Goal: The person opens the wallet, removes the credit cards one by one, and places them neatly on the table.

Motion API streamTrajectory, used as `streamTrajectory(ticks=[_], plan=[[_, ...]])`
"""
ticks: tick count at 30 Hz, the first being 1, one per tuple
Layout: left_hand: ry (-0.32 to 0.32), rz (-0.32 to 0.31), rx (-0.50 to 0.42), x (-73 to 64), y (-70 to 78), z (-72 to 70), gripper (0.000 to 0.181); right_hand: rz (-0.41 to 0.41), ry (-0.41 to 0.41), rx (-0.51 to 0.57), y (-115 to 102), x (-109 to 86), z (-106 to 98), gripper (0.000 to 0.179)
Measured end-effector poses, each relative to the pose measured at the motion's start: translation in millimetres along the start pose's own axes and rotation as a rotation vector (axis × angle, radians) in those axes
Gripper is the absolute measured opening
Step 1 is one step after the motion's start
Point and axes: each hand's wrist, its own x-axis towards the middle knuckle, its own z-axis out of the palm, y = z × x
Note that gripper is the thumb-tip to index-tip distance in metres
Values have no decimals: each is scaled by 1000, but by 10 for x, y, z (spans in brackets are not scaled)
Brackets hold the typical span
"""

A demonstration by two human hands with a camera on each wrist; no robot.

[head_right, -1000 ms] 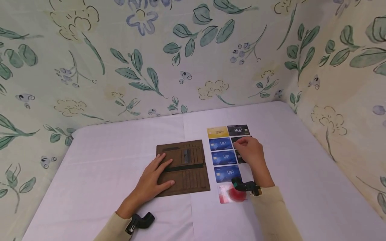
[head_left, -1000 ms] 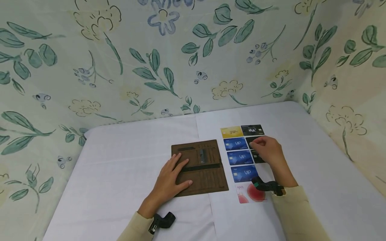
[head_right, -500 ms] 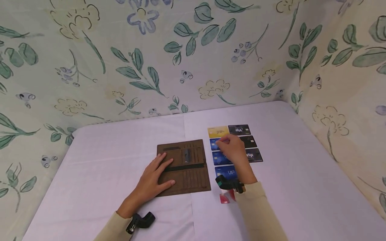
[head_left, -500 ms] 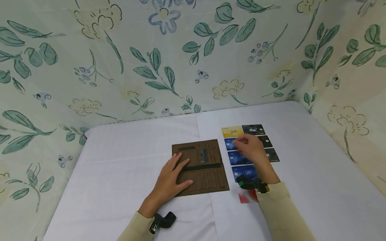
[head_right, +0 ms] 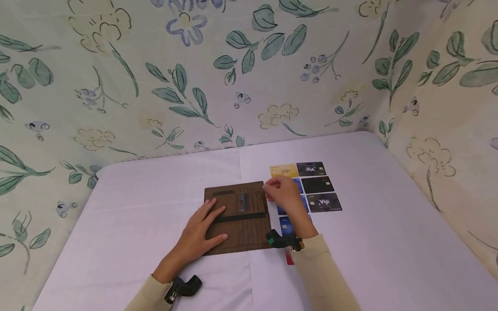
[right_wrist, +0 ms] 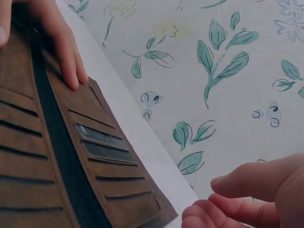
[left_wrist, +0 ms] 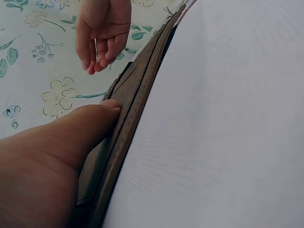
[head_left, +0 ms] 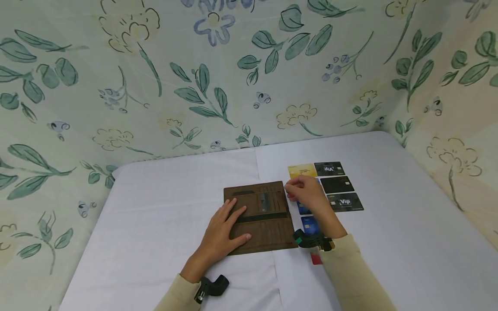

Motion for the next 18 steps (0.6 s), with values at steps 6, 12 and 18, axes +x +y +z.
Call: streamTrajectory(ticks=[6, 12, 18], plan=[[7, 12, 6, 0, -10, 6, 73, 33, -77, 93, -68, 5, 116, 25], [27, 35, 13, 4, -35, 25, 72, 50, -114, 150, -109, -9, 228, 24], [25, 35, 14, 1, -36, 16, 72, 42, -177, 181, -120, -36, 293, 21]])
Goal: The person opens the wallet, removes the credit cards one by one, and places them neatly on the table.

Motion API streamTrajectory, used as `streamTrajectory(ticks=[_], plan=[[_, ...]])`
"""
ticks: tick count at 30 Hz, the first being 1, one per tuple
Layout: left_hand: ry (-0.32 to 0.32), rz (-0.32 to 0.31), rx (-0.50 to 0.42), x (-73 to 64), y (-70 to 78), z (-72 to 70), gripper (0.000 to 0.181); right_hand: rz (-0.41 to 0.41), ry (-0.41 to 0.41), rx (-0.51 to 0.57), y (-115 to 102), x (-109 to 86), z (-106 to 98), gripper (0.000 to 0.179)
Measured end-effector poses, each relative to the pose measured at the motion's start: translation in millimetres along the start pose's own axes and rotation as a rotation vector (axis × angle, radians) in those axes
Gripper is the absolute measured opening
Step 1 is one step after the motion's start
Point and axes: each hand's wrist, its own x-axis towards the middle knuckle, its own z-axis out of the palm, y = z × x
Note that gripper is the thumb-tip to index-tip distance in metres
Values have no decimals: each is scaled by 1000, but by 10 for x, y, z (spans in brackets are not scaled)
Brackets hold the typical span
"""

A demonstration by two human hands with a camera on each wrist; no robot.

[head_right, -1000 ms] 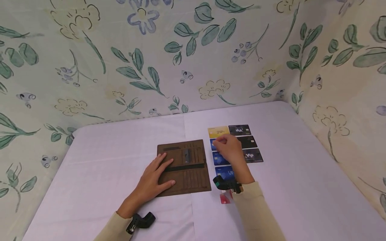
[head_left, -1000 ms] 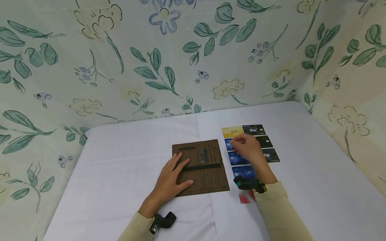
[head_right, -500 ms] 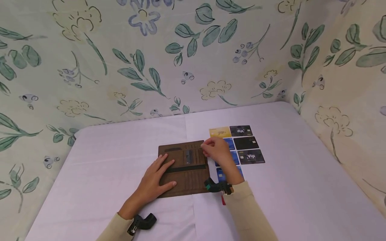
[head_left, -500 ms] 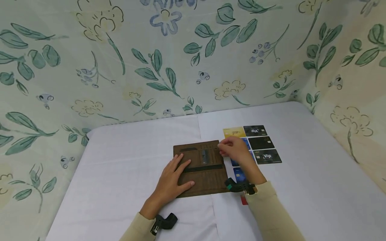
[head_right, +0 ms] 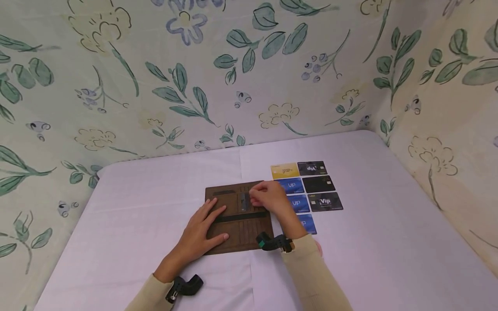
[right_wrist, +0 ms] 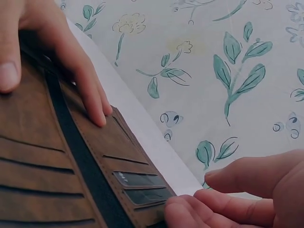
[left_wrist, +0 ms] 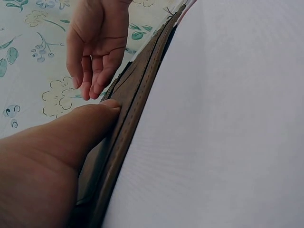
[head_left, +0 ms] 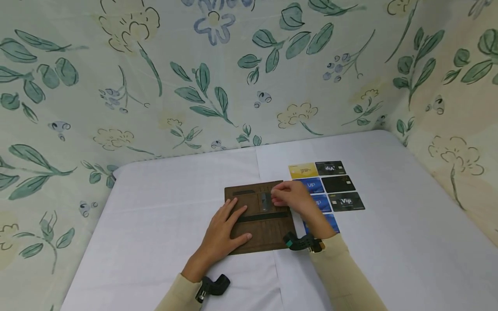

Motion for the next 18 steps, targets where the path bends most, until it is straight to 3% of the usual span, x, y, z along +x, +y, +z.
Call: streamTrajectory(ticks=[8, 18], plan=[[-6, -8, -1, -2, 6, -11, 72, 12, -42, -4, 3, -36, 42, 20], [-3, -11, 1, -6, 10, -6, 72, 43, 28, -54, 40, 3, 115, 21]])
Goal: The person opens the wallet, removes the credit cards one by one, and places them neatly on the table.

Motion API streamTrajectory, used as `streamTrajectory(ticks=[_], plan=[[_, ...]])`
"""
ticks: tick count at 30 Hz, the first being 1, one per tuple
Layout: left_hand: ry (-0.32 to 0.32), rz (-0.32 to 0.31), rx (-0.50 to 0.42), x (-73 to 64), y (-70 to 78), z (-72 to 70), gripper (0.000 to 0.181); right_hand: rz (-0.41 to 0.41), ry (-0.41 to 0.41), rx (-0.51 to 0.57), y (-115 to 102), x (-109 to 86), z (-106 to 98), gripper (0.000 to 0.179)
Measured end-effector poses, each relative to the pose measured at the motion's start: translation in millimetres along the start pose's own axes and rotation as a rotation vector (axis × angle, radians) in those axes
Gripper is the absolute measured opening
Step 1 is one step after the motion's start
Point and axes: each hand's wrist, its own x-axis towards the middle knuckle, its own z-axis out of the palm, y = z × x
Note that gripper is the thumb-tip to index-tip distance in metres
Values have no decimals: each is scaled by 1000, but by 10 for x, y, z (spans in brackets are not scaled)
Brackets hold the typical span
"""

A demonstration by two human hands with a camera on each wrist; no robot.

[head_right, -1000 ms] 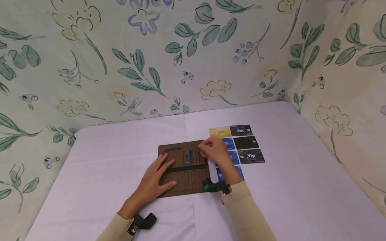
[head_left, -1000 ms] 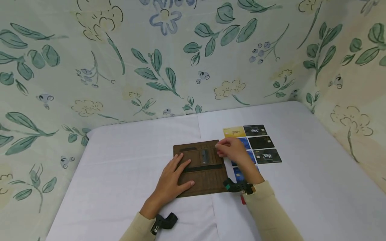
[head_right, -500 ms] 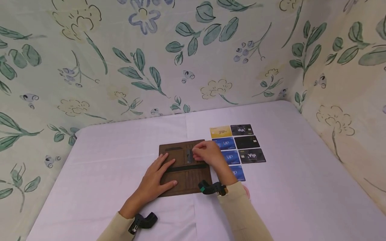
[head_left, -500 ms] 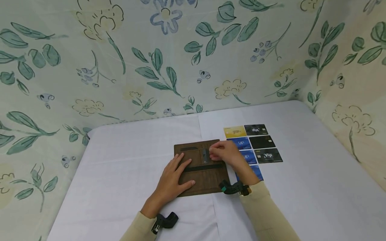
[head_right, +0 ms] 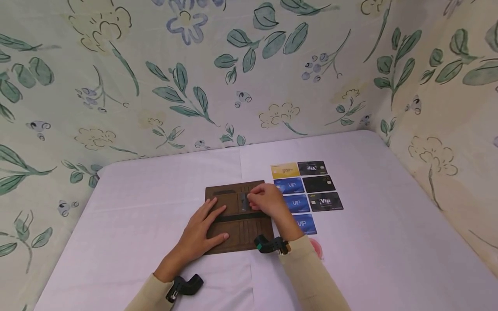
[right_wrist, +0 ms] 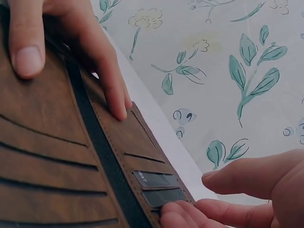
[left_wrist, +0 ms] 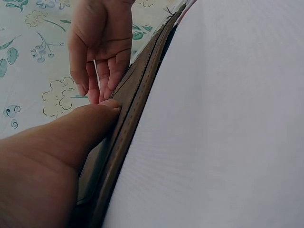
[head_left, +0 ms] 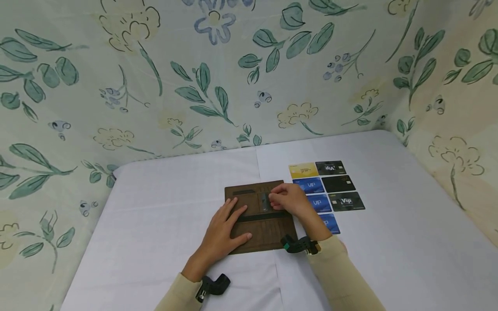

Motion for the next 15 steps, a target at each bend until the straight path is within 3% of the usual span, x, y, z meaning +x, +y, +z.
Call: streamTrajectory(ticks=[10, 15], plan=[[0, 1, -7, 7, 1, -6, 73, 101, -27, 141, -9, -11, -31, 23], [-24, 2, -26, 12, 3, -1, 74, 135, -16, 156, -12, -15, -28, 22]])
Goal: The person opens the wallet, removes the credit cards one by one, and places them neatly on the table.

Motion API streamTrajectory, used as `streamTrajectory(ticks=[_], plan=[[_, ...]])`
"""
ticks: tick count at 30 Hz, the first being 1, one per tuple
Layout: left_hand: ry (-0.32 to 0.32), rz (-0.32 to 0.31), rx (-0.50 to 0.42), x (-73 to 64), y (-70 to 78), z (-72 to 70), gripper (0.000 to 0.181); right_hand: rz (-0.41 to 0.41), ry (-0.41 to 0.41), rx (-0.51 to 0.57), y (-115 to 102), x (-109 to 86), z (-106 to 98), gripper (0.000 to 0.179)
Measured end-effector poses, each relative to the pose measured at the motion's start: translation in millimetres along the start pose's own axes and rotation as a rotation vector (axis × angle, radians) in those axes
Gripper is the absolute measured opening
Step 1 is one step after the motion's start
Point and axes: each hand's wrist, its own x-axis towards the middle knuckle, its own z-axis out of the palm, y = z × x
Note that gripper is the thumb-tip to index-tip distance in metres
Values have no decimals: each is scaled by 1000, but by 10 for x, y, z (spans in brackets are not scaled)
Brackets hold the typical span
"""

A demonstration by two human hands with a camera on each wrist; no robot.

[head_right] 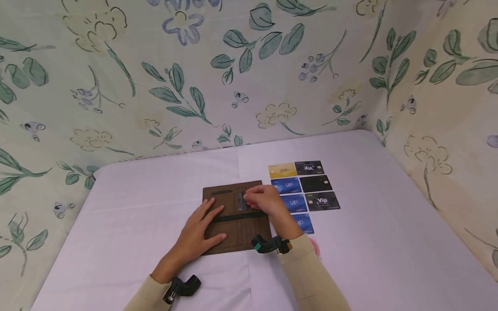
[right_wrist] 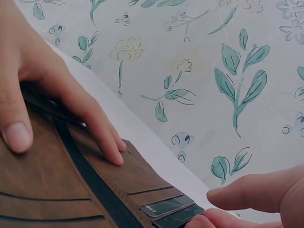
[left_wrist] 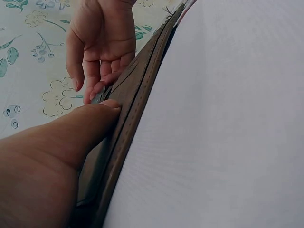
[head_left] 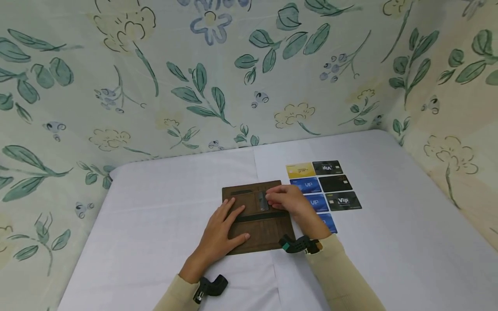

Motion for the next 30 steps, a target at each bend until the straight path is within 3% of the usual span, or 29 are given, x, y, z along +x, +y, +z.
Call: streamTrajectory(ticks=[6, 11, 16, 20, 30], plan=[[8, 3, -1, 6, 20, -4, 73, 27, 56, -31, 4, -7, 38, 22], [27, -3, -2, 1, 17, -16, 73, -20, 98, -86, 22, -19, 96, 21], [-11, -9, -13, -2, 5, -18, 73, -72, 136, -93, 28, -32, 137, 22], [-3, -7, -14, 0, -8, -16, 73, -91, 150, -101, 21, -18, 161, 21], [26, 1, -8, -6, -19, 6, 73, -52, 137, -110, 30, -5, 146, 19]])
